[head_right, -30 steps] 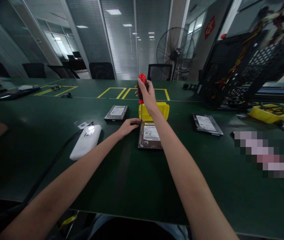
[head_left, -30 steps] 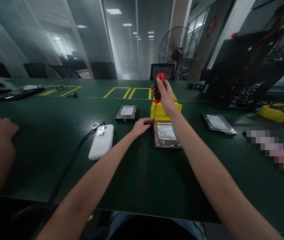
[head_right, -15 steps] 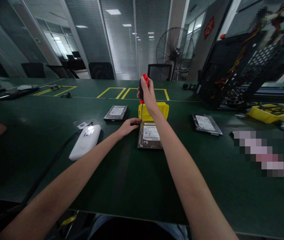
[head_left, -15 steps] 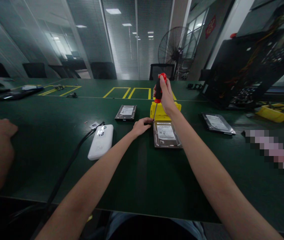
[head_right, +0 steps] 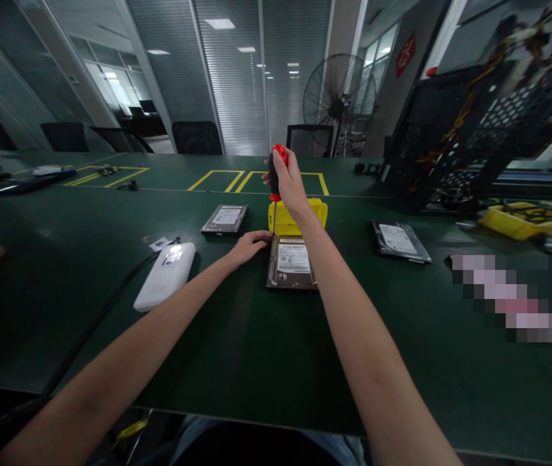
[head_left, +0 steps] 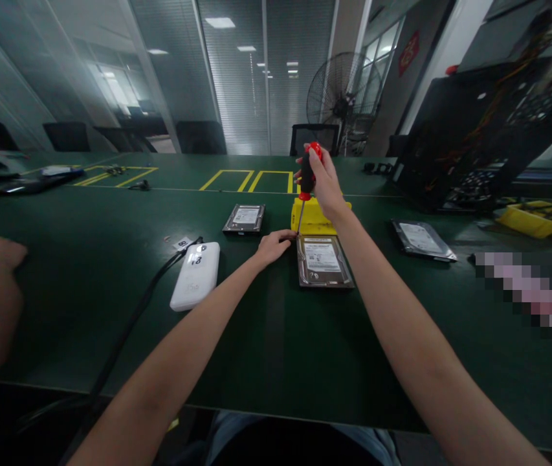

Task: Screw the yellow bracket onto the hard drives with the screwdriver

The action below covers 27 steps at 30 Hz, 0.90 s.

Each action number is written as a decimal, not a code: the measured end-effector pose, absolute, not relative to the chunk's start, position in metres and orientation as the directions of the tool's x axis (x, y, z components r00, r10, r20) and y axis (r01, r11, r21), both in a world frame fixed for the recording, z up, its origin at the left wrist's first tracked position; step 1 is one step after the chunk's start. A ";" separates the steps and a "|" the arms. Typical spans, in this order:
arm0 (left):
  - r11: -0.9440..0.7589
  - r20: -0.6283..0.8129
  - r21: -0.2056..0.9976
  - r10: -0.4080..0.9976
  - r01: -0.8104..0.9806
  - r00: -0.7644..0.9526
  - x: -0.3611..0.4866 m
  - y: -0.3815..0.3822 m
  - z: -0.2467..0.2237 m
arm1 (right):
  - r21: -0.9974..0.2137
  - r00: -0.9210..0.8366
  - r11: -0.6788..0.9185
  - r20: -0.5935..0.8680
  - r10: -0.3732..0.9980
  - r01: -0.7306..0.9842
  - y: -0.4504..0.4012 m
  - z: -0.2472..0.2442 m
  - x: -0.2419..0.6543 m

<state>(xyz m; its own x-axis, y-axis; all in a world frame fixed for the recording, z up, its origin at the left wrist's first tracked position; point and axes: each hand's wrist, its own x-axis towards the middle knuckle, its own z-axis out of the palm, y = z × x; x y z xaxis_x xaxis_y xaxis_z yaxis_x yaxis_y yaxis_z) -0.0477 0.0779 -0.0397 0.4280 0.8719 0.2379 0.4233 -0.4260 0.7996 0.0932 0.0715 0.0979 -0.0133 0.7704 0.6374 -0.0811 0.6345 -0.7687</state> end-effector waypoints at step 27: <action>-0.541 0.438 0.445 0.826 0.713 0.354 -0.040 0.042 0.001 | -0.644 0.225 0.762 0.734 0.640 -0.065 0.065 0.130 0.123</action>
<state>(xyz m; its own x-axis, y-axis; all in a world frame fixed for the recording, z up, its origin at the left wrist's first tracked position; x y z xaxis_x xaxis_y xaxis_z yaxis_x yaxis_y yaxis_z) -0.0399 0.0421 0.0011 0.3537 0.8264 0.4381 0.7133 -0.5413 0.4451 0.1227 0.0649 0.1304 0.2249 0.6405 0.7343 -0.0652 0.7618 -0.6445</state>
